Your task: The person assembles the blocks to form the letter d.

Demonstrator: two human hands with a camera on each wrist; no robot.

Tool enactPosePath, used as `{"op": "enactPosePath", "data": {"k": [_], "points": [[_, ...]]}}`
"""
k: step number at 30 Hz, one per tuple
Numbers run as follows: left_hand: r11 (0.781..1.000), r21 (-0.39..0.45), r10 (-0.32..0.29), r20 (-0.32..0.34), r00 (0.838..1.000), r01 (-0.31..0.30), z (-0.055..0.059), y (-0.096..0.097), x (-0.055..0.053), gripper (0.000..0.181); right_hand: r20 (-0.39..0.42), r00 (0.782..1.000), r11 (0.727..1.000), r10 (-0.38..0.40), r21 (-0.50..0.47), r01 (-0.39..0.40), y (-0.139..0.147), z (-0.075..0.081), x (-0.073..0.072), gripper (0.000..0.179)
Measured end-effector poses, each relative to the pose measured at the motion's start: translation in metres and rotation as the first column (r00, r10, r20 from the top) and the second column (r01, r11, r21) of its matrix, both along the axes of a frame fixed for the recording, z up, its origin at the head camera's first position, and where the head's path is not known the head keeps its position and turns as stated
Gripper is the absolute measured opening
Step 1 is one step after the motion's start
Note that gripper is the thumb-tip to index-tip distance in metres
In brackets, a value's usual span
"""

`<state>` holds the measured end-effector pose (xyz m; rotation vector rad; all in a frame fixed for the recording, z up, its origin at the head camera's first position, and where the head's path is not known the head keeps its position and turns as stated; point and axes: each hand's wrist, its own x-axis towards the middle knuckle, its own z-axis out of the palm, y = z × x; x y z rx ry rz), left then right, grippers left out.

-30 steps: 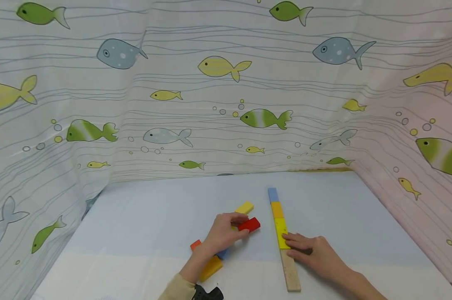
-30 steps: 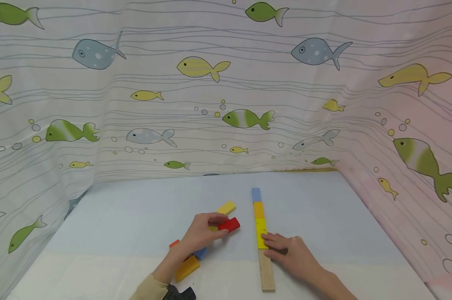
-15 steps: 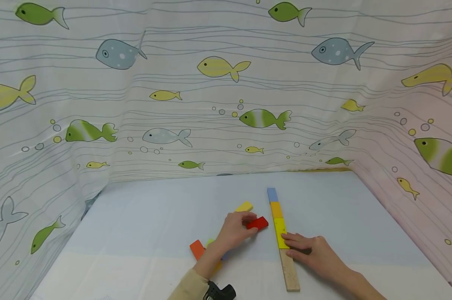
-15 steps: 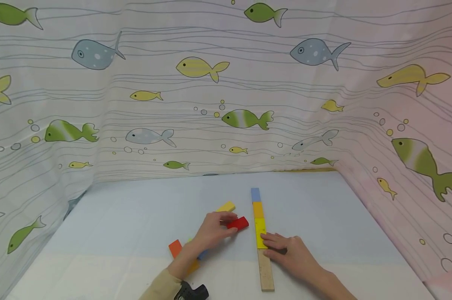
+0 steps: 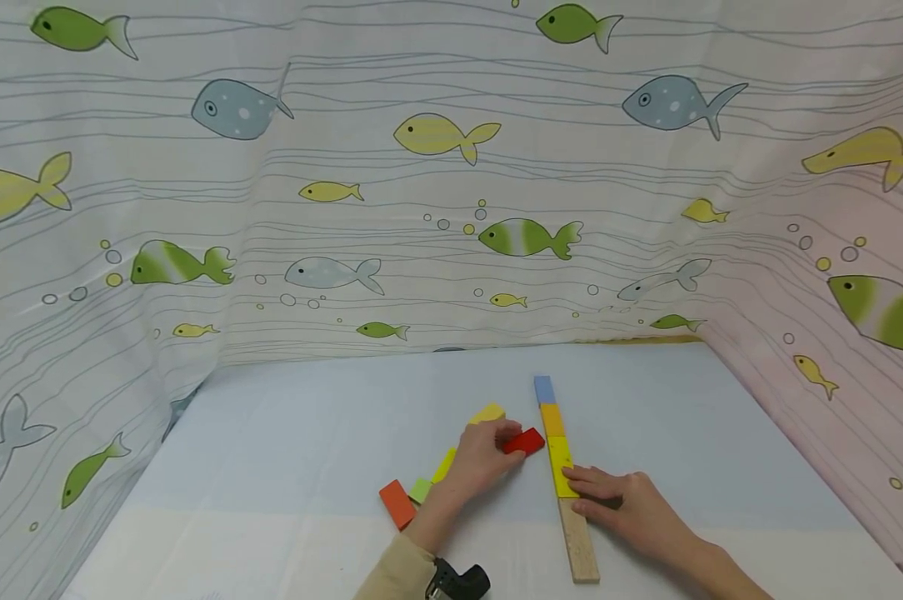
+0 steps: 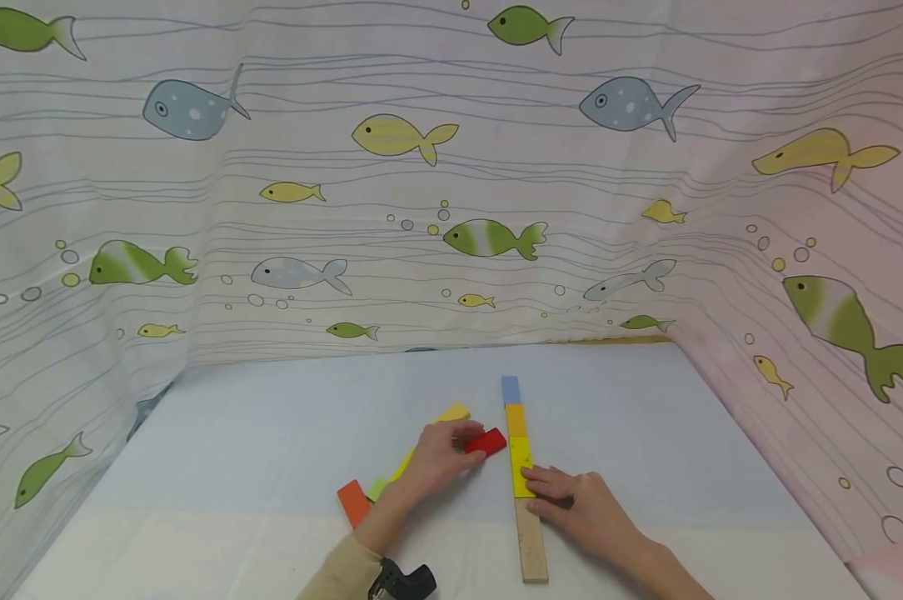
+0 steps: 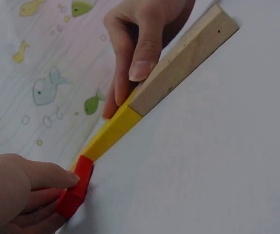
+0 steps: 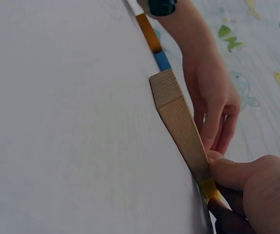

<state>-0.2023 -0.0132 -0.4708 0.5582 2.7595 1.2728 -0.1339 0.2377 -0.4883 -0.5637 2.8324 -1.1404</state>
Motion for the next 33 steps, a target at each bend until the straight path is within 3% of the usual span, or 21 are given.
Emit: {"op": "enactPosePath", "data": {"k": [6,16,27,33], "points": [[1.000,0.015,0.007,0.019,1.000,-0.007,-0.0019,0.0015,0.0002,0.038,-0.010,1.000,1.000,0.011,-0.005,-0.011,-0.0005,0.0008,0.0002,0.051],[1.000,0.008,-0.017,-0.005,1.000,0.017,0.0025,-0.0047,-0.0001,0.037,-0.021,0.999,1.000,0.025,-0.003,-0.025,0.0000,0.0037,0.0007,0.047],[0.996,0.024,0.088,0.014,0.996,-0.088,0.0012,-0.0003,0.0021,0.034,-0.037,0.999,1.000,0.020,0.008,-0.020,-0.0011,0.0037,0.0013,0.047],[0.993,0.046,0.103,0.025,0.994,-0.104,-0.0006,0.0020,0.0019,0.034,-0.036,0.999,1.000,0.020,0.002,-0.020,-0.0007,0.0025,0.0006,0.046]]}}
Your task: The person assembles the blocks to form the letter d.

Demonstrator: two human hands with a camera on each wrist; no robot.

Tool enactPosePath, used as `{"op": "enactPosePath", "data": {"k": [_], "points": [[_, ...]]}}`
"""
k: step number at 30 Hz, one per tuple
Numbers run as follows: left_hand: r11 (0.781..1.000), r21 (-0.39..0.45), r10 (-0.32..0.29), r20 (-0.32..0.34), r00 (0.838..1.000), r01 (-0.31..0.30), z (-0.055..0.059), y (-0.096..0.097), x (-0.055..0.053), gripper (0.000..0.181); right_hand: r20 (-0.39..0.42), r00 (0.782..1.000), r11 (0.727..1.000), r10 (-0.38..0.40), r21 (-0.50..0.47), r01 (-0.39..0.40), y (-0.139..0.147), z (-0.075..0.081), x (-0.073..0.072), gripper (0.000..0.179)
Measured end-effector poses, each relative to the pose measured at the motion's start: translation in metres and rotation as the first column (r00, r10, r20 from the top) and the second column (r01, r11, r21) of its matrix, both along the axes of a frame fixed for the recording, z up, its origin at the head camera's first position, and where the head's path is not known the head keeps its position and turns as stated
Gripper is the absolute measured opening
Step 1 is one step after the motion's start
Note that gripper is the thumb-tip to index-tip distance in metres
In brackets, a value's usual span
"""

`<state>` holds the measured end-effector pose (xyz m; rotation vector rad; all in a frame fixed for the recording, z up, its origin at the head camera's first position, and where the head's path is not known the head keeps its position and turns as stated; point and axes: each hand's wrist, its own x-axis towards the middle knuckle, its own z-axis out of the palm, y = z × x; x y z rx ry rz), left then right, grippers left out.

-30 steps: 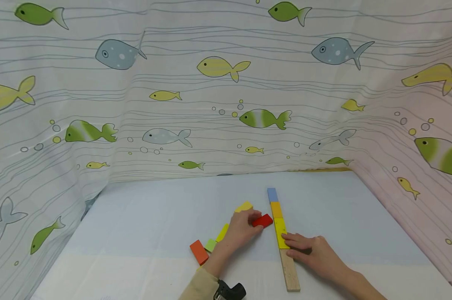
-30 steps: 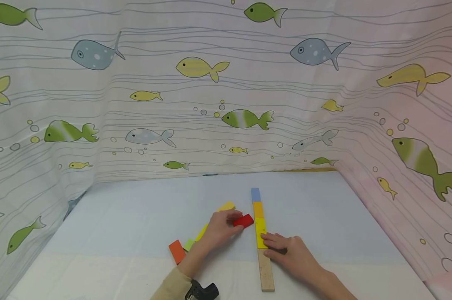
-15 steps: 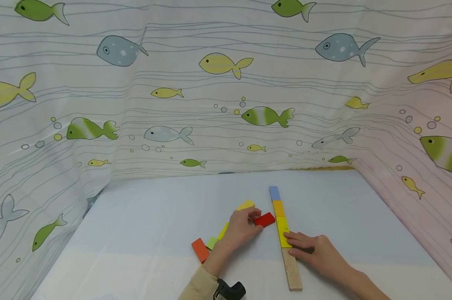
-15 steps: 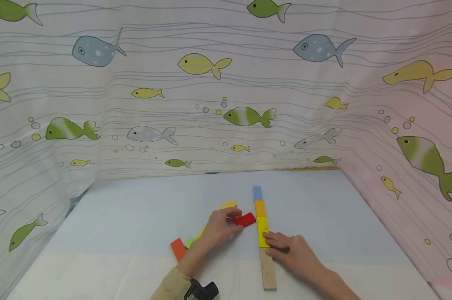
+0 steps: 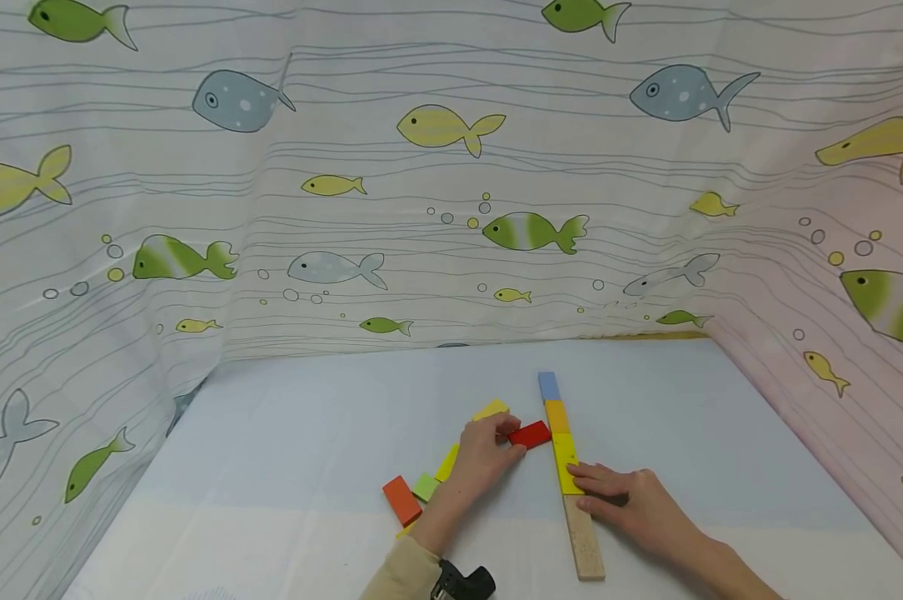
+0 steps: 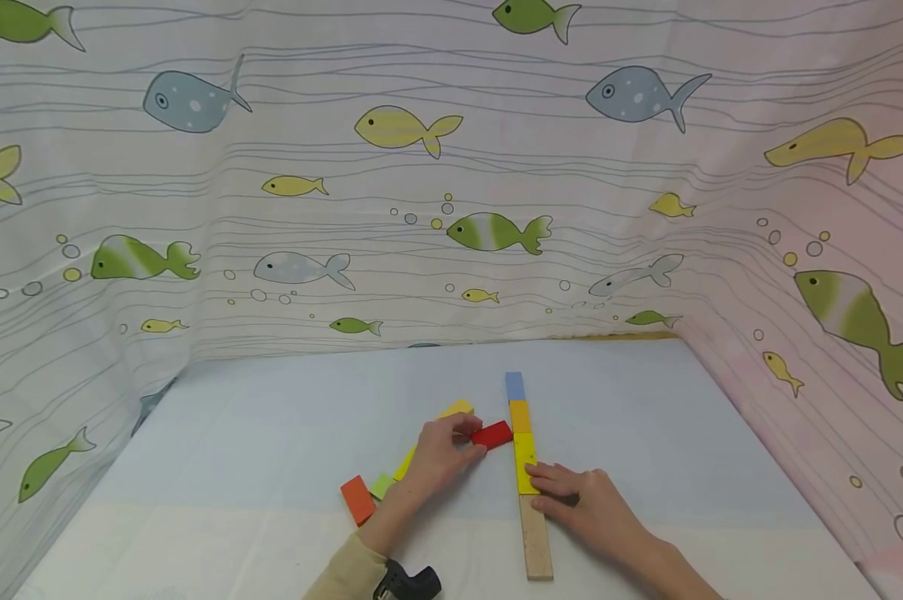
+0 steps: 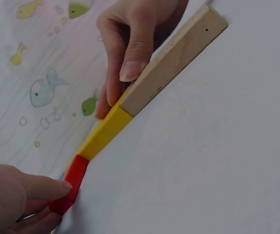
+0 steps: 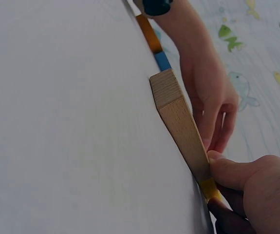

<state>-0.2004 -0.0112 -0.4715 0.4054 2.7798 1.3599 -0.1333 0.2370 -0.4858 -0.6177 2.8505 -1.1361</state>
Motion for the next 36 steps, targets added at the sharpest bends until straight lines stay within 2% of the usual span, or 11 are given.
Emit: {"op": "enactPosePath", "data": {"k": [8,21,26,29,36], "points": [[1.000,0.013,-0.005,0.002,1.000,0.005,-0.004,0.000,-0.001,0.034,0.016,1.000,1.000,-0.006,-0.005,0.006,0.000,-0.001,-0.001,0.048],[0.998,0.017,-0.055,-0.016,0.998,0.056,-0.004,-0.004,-0.001,0.035,0.027,1.000,1.000,-0.008,-0.018,0.008,0.000,-0.001,-0.001,0.048],[0.997,0.036,-0.062,0.000,0.998,0.062,-0.003,-0.006,-0.001,0.036,0.027,1.000,1.000,-0.011,-0.013,0.011,0.000,0.000,0.000,0.047],[0.998,0.046,-0.051,0.001,0.999,0.051,-0.001,-0.007,-0.002,0.035,0.021,1.000,1.000,-0.007,-0.006,0.008,0.000,-0.001,0.000,0.046],[0.994,0.107,-0.014,-0.046,0.999,0.019,0.003,-0.017,-0.008,0.028,0.026,1.000,1.000,-0.012,-0.012,0.013,0.000,-0.001,0.000,0.047]]}}
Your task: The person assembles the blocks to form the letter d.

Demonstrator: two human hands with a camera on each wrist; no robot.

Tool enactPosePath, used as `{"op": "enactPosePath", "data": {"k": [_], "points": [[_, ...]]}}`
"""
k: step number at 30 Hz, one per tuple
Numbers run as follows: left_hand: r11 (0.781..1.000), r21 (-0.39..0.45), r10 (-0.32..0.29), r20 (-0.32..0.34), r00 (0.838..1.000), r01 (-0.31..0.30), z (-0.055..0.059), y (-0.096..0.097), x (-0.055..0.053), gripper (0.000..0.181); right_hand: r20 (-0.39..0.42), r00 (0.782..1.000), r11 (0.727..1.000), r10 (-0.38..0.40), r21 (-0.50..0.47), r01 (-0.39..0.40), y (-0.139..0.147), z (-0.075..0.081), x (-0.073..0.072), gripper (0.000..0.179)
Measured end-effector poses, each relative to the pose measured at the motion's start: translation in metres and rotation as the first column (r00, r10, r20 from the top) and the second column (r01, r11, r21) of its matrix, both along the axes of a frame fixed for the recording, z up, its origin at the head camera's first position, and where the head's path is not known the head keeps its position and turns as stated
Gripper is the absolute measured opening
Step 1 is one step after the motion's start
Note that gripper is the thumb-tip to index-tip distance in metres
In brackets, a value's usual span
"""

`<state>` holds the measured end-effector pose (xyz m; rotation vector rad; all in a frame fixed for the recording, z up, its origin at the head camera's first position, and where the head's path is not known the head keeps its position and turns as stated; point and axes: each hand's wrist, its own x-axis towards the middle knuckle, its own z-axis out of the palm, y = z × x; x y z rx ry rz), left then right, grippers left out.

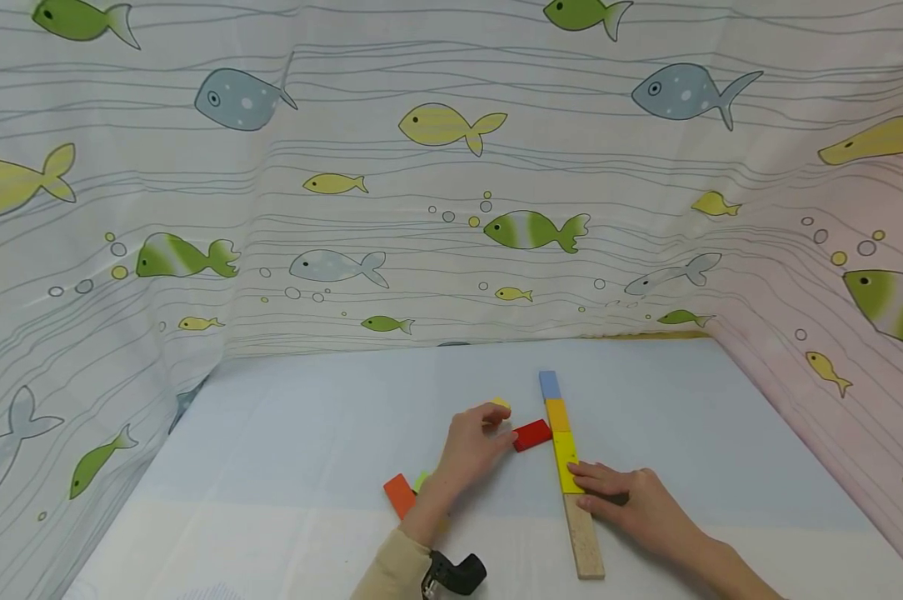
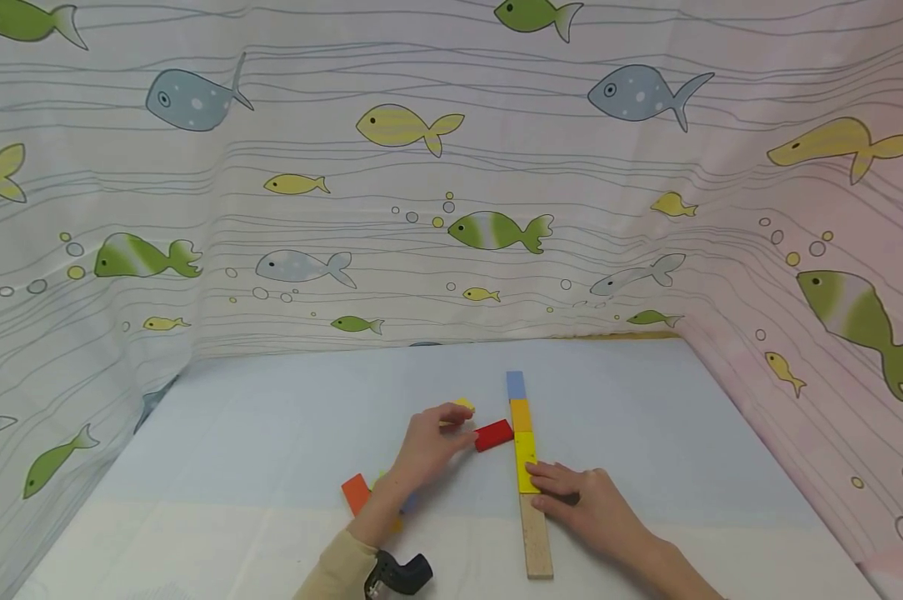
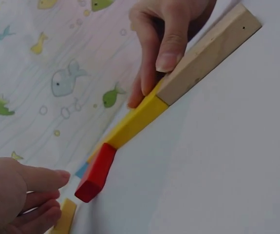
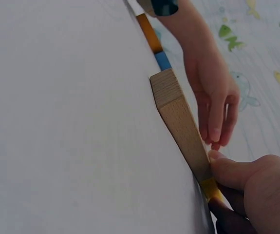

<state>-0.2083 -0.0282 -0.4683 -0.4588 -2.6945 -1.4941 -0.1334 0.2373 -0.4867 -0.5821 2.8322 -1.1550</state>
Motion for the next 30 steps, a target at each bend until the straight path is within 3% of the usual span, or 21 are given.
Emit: {"op": "enactPosePath", "data": {"k": [5,14,30], "points": [[0.997,0.048,0.052,0.011,0.999,-0.052,0.003,-0.010,-0.006,0.028,-0.012,1.000,1.000,0.000,0.004,0.000,0.000,0.000,0.000,0.046],[0.987,-0.018,0.158,0.069,0.985,-0.157,0.004,-0.022,-0.011,0.035,-0.036,0.999,1.000,0.008,0.013,-0.008,0.001,-0.002,0.000,0.045],[0.989,-0.059,0.138,0.058,0.989,-0.134,-0.003,-0.025,-0.012,0.034,-0.009,1.000,1.000,0.008,-0.012,-0.008,0.001,0.000,0.000,0.048]]}}
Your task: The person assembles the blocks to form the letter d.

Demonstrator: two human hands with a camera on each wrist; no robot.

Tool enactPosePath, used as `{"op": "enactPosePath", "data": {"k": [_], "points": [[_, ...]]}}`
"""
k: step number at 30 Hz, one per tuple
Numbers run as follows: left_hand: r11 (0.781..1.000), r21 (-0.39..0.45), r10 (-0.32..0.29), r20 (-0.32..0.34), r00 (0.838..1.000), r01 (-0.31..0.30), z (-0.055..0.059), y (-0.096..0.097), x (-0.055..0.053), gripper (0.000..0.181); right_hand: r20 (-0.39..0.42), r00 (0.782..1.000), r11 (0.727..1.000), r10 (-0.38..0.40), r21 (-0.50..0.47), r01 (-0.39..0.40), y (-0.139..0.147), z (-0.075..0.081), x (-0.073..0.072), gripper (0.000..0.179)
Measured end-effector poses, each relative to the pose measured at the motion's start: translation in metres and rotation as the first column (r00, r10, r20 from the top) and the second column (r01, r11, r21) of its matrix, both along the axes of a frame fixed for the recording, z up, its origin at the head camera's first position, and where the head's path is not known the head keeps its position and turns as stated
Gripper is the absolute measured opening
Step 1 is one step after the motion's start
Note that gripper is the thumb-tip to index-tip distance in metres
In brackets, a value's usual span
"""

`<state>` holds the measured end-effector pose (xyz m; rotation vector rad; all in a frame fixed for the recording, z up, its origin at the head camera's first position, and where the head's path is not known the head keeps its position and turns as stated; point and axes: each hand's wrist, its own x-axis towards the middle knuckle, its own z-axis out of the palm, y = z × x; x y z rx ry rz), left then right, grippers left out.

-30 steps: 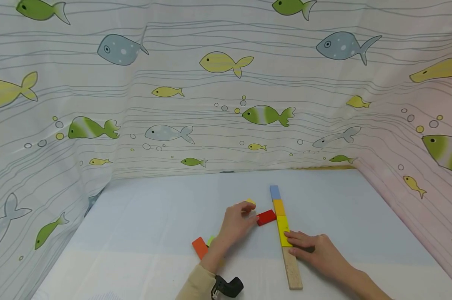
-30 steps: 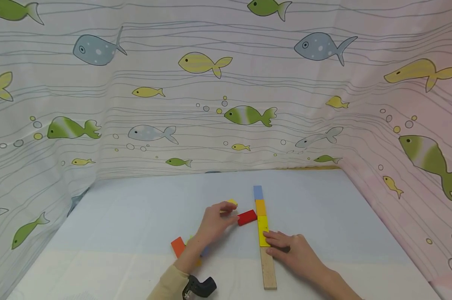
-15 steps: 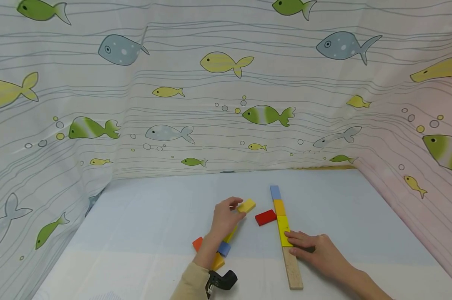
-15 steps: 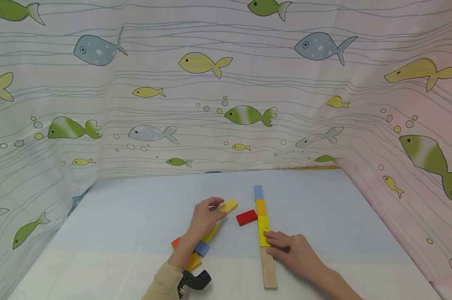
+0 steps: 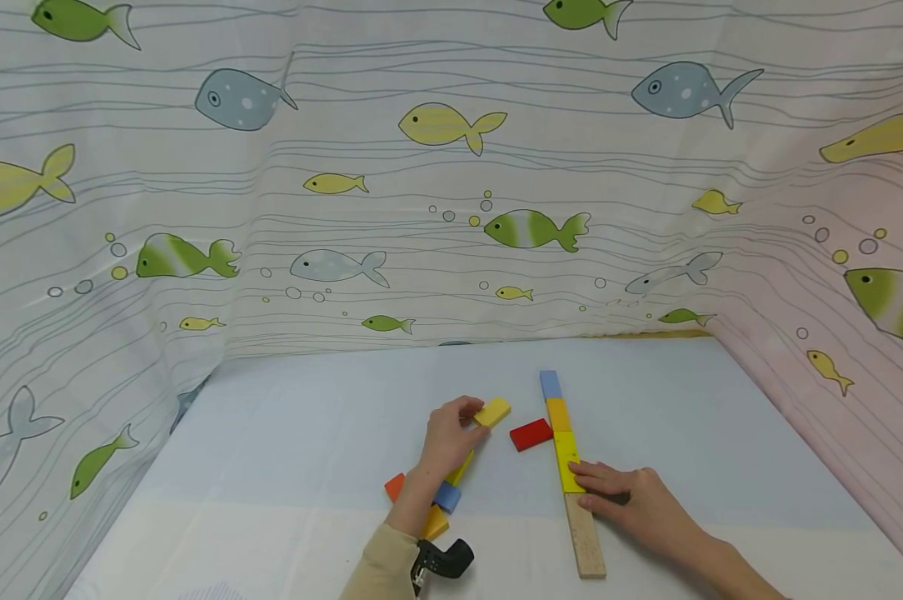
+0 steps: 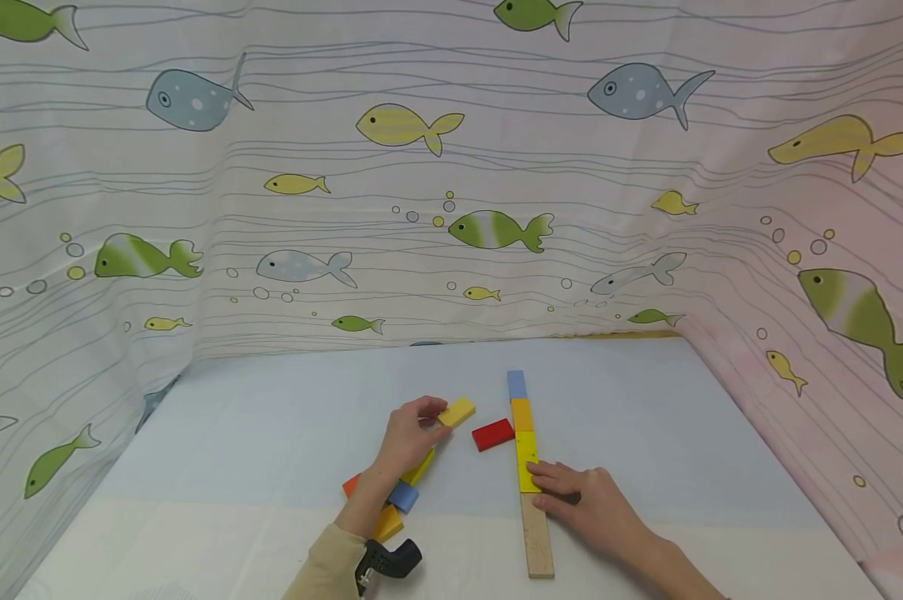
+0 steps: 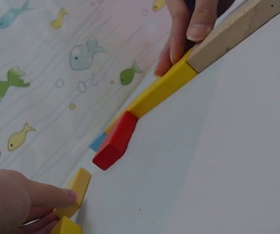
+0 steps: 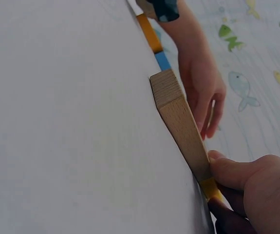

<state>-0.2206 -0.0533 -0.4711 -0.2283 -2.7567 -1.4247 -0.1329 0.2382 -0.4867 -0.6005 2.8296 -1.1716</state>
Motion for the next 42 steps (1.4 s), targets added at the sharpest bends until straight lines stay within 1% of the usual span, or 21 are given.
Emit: {"op": "enactPosePath", "data": {"k": [6,12,17,22,25,29,34,37,42], "points": [[1.000,0.001,-0.015,0.003,1.000,0.015,-0.001,0.000,-0.001,0.034,-0.009,1.000,1.000,0.008,0.018,-0.008,0.000,0.001,0.000,0.047],[1.000,-0.010,-0.005,0.023,1.000,0.005,0.000,0.000,0.000,0.035,-0.001,1.000,1.000,0.005,0.014,-0.005,-0.001,0.001,0.000,0.047],[1.000,-0.013,-0.010,0.006,1.000,0.010,0.001,0.001,0.000,0.035,0.013,1.000,1.000,-0.009,0.005,0.009,0.000,0.001,0.000,0.050],[1.000,-0.015,-0.016,-0.008,1.000,0.016,0.001,-0.001,0.002,0.036,-0.009,1.000,1.000,0.002,0.005,-0.002,0.001,0.001,0.000,0.049],[1.000,-0.001,-0.011,-0.003,1.000,0.011,0.002,-0.002,0.004,0.035,-0.023,1.000,1.000,0.018,0.002,-0.018,0.001,0.000,-0.001,0.046],[1.000,0.011,-0.018,0.000,1.000,0.018,0.004,-0.003,0.008,0.035,-0.029,0.999,1.000,0.022,0.006,-0.022,0.002,0.000,-0.001,0.045],[0.999,0.005,-0.050,-0.023,0.998,0.050,0.008,-0.005,0.019,0.036,0.012,1.000,1.000,0.024,-0.010,-0.024,0.001,-0.001,-0.001,0.047],[0.998,-0.007,-0.068,-0.044,0.997,0.068,0.009,-0.007,0.024,0.036,0.021,1.000,1.000,0.023,-0.013,-0.022,0.000,-0.001,-0.001,0.048],[0.996,-0.044,-0.084,-0.066,0.994,0.081,0.008,-0.011,0.030,0.035,0.008,1.000,1.000,0.017,-0.006,-0.017,0.000,0.000,0.000,0.047]]}}
